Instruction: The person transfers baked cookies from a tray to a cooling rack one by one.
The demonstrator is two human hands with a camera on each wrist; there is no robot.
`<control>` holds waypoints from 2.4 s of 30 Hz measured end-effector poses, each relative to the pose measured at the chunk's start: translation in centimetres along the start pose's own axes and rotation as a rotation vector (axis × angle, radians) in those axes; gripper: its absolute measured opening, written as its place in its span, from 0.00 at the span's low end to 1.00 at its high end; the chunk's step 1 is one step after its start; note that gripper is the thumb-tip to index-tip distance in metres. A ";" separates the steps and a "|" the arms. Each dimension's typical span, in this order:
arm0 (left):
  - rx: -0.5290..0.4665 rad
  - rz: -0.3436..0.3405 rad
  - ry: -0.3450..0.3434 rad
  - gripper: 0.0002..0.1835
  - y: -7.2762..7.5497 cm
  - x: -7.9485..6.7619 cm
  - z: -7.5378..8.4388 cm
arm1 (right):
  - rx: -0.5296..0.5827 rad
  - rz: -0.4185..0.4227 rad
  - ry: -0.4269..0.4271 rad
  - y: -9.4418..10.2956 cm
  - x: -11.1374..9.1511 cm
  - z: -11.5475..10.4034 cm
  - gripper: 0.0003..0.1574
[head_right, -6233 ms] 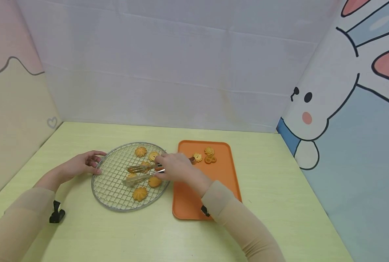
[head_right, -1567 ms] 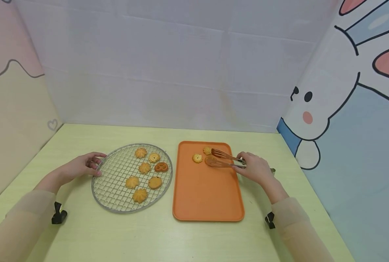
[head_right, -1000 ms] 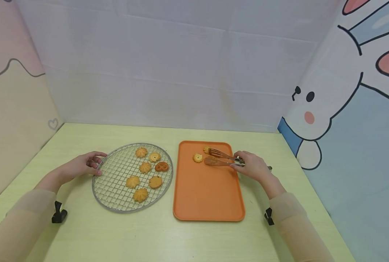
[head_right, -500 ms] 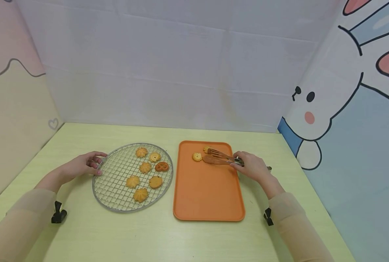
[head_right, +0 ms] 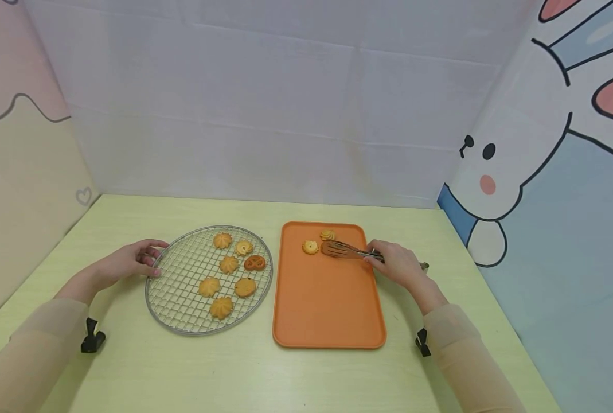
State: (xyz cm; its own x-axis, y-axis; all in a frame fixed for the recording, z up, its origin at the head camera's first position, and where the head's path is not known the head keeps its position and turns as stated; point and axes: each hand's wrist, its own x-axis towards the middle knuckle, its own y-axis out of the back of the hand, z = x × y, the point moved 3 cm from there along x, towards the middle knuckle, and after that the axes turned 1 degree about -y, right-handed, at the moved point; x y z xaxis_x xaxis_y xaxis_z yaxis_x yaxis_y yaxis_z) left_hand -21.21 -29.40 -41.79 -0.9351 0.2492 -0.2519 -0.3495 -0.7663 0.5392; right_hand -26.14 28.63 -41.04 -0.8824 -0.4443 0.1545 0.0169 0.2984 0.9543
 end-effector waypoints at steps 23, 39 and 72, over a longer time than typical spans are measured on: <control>0.004 0.002 -0.003 0.42 0.1 0.0 -0.3 | 0.053 -0.013 0.013 0.6 -0.4 -0.4 0.09; 0.001 0.000 0.005 0.42 0.2 0.3 -0.3 | 0.063 0.011 0.045 3.0 0.2 -3.3 0.09; -0.001 -0.004 0.012 0.41 0.2 0.2 -0.1 | 0.035 0.179 0.181 7.2 1.3 -13.0 0.10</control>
State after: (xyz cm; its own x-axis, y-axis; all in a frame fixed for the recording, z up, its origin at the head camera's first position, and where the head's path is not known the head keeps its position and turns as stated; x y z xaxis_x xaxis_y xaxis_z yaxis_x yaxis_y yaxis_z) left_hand -21.43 -29.54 -41.80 -0.9328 0.2455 -0.2637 -0.3534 -0.7656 0.5376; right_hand -21.03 19.21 -30.68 -0.7685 -0.5247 0.3662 0.1460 0.4134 0.8988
